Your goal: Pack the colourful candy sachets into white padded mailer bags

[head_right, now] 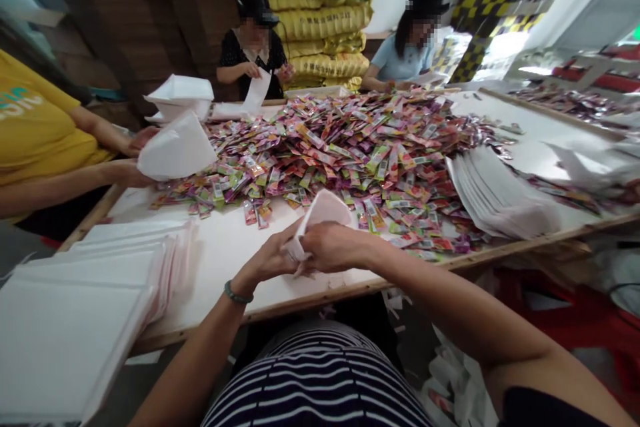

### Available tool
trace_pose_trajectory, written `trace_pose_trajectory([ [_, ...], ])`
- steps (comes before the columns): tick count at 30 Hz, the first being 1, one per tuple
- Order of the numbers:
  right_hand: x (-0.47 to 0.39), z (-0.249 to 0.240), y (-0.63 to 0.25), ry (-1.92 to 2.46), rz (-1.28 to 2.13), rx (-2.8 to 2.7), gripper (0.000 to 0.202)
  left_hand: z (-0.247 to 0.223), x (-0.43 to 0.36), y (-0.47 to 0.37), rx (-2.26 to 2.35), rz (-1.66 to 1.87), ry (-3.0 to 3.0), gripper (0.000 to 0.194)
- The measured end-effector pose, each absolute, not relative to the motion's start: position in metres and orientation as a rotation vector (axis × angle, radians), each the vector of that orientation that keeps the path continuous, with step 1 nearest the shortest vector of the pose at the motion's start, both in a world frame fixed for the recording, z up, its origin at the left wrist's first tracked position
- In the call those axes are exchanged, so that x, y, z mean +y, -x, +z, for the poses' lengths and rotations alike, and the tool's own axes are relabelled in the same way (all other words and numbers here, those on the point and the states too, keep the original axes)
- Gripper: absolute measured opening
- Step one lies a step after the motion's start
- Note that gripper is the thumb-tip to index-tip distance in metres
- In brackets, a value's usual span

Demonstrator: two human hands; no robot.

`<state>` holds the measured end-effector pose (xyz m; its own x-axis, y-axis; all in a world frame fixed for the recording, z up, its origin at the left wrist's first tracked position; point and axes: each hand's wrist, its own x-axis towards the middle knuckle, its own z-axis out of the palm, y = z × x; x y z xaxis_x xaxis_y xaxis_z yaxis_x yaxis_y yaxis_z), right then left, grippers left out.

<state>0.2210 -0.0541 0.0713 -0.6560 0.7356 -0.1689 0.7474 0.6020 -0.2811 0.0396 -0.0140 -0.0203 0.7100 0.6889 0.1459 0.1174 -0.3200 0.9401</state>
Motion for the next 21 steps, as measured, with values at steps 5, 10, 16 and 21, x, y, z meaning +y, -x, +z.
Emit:
trace_pose_trajectory([
  [5, -0.047, 0.085, -0.235, -1.408, -0.454, 2.875, 0.020, -0.035, -0.009, -0.045, 0.718, 0.680, -1.680, 0.069],
  [10, -0.029, 0.090, -0.241, -1.499, -0.489, 2.906, 0.020, -0.022, -0.024, -0.057, 0.780, 0.831, -1.523, 0.033],
  [16, -0.019, 0.088, -0.247, -1.372, -0.919, 2.922, 0.031, -0.027, -0.068, -0.053, 0.861, 0.775, -1.280, 0.041],
  [21, -0.013, 0.018, -0.241, -1.317, -1.225, 2.580, 0.031, -0.067, -0.083, -0.045, 0.971, 0.717, -1.097, 0.048],
])
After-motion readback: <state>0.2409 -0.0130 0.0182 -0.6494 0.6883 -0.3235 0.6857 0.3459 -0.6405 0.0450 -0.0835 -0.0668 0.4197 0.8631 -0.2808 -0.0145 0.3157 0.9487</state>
